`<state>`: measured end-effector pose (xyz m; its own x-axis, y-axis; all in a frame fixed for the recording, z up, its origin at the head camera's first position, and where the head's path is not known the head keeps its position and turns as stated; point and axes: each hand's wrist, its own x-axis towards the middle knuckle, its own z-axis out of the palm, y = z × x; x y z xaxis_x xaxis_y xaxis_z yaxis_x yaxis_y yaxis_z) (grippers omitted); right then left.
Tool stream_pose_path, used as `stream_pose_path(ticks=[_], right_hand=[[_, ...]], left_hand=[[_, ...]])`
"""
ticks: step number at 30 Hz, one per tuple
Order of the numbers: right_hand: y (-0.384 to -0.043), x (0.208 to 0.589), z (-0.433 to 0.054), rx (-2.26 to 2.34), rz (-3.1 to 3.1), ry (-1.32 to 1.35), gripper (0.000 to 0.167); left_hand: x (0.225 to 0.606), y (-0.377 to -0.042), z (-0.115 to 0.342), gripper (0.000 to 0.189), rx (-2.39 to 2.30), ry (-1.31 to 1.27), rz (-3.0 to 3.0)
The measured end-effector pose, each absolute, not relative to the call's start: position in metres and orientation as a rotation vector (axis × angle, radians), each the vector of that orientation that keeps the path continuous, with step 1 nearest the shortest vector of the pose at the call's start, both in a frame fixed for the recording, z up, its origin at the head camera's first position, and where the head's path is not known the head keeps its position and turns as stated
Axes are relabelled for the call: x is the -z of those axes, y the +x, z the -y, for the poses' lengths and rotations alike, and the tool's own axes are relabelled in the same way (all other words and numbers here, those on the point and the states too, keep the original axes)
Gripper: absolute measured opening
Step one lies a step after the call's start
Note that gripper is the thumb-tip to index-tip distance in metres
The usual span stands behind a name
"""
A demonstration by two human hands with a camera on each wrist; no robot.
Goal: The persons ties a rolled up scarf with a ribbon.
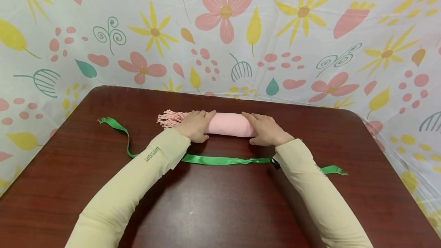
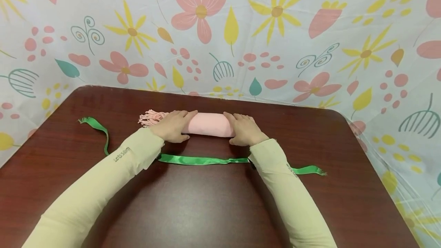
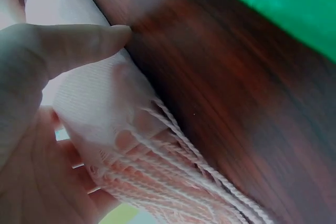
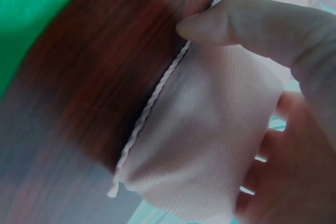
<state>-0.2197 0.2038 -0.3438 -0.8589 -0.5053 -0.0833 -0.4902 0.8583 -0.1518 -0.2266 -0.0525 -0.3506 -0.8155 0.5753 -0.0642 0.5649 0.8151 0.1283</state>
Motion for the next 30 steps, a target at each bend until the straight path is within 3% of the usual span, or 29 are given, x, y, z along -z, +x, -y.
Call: stream_pose_path(ticks=[20, 30], right_hand=[[-0.228, 0.336, -0.201, 0.188, -2.781, -0.694, 0.082], [-0.230, 0.341, -0.210, 0.274, -2.777, -0.723, 0.078]], left_hand=[[0.347, -0.240, 0.049, 0.056, -0.159, 0.788, -2.821], [0.347, -0.236, 0.051, 0.059, -0.174, 0.798, -2.806]])
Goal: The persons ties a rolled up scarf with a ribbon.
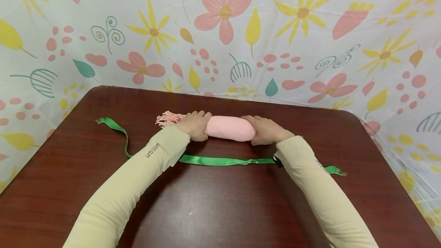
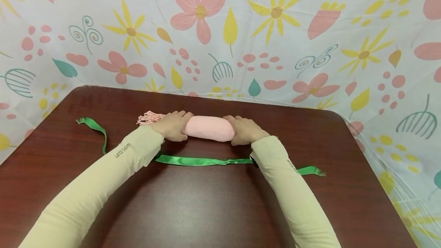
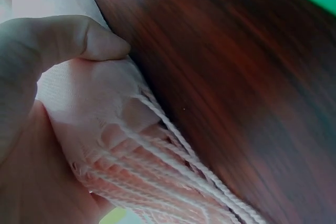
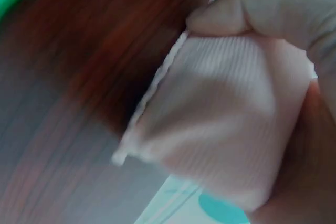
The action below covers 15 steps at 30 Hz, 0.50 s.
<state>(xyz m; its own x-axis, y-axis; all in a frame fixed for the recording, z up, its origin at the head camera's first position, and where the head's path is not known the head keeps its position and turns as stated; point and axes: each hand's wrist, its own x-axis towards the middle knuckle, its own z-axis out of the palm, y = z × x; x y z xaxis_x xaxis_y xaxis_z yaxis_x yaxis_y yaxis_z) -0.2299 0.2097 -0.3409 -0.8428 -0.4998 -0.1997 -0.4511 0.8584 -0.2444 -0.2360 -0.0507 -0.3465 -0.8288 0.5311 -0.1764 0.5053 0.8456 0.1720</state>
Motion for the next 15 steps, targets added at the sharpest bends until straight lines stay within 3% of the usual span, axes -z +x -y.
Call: stream_pose_path(ticks=[7, 15], right_hand=[[-0.233, 0.347, -0.226, 0.330, -2.805, -0.741, 0.071], [-0.235, 0.347, -0.224, 0.264, -2.810, -0.664, 0.049]], left_hand=[[0.350, -0.238, 0.054, 0.063, -0.222, 0.775, -2.815], [0.354, -0.244, 0.057, 0.072, -0.252, 0.806, -2.840]])
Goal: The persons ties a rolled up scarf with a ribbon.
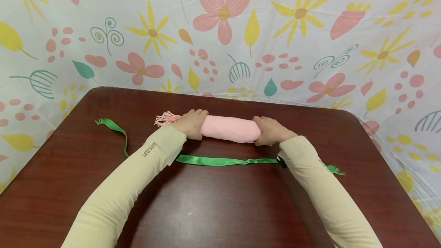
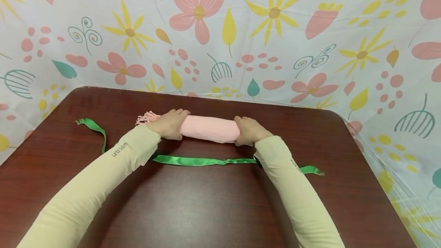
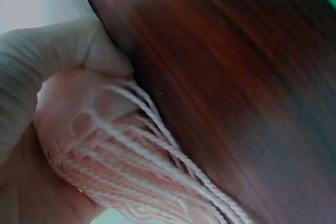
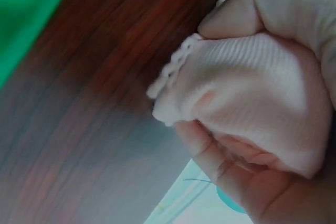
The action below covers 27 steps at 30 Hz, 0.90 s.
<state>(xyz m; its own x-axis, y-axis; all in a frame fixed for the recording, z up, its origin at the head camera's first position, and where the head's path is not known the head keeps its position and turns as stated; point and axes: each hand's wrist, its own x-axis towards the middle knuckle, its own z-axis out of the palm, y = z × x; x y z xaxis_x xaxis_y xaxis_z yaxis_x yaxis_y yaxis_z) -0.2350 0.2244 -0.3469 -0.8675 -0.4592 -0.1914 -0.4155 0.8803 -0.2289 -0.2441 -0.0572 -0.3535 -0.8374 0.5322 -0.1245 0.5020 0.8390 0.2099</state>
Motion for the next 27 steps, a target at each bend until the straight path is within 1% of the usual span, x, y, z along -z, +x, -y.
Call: stream_pose_path(ticks=[4, 8, 13, 21, 27], right_hand=[[-0.235, 0.345, -0.222, 0.301, -2.774, -0.580, 0.042], [-0.234, 0.344, -0.221, 0.324, -2.773, -0.570, 0.043], [-0.233, 0.346, -0.223, 0.297, -2.811, -0.636, 0.043], [-0.226, 0.342, -0.223, 0.309, -2.854, -0.684, 0.041], [-0.214, 0.335, -0.220, 0.375, -2.851, -0.640, 0.038]], left_hand=[[0.354, -0.246, 0.057, 0.068, -0.243, 0.773, -2.831], [0.352, -0.247, 0.056, 0.051, -0.234, 0.757, -2.811], [0.349, -0.246, 0.056, 0.041, -0.270, 0.728, -2.790], [0.345, -0.245, 0.057, 0.039, -0.303, 0.721, -2.819], [0.346, -0.248, 0.058, 0.036, -0.311, 0.726, -2.847]])
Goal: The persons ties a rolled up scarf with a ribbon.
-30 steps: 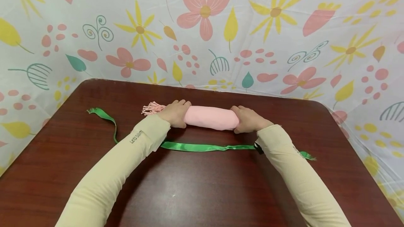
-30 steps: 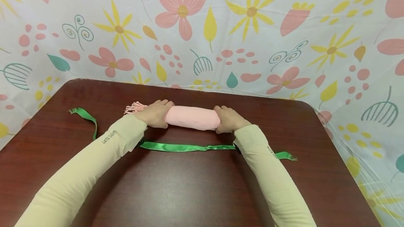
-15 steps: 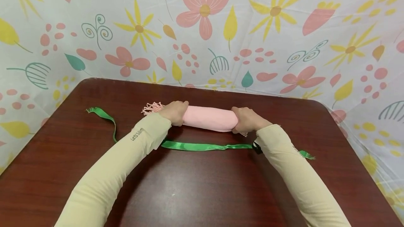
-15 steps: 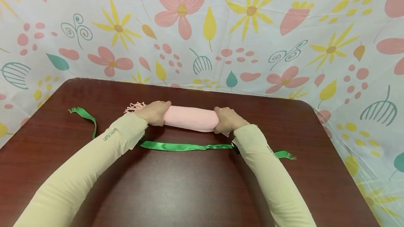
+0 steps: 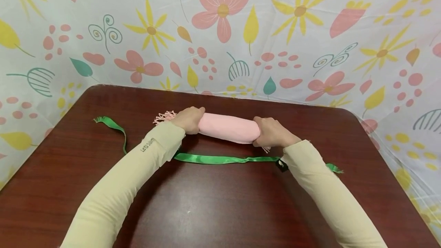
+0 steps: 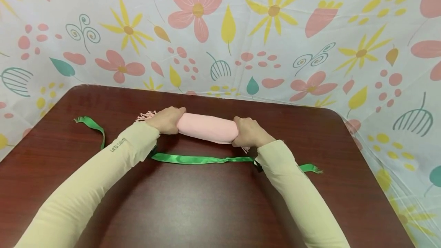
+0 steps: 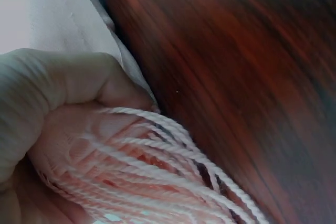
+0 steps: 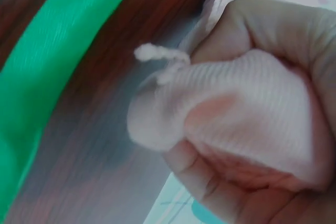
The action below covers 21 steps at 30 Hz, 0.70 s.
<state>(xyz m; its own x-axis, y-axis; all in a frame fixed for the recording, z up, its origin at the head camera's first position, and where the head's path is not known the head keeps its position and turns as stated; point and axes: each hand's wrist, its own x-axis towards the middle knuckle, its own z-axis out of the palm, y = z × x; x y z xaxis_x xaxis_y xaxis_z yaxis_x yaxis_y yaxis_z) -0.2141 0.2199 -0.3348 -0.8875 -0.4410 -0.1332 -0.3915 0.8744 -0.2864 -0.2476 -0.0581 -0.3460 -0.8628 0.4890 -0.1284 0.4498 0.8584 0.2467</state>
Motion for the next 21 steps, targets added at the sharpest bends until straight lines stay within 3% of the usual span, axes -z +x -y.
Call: stream_pose_path(ticks=[21], right_hand=[[-0.164, 0.322, -0.203, 0.463, -2.903, -0.517, 0.042]], left_hand=[[0.346, -0.255, 0.055, 0.033, -0.269, 0.786, -2.935]])
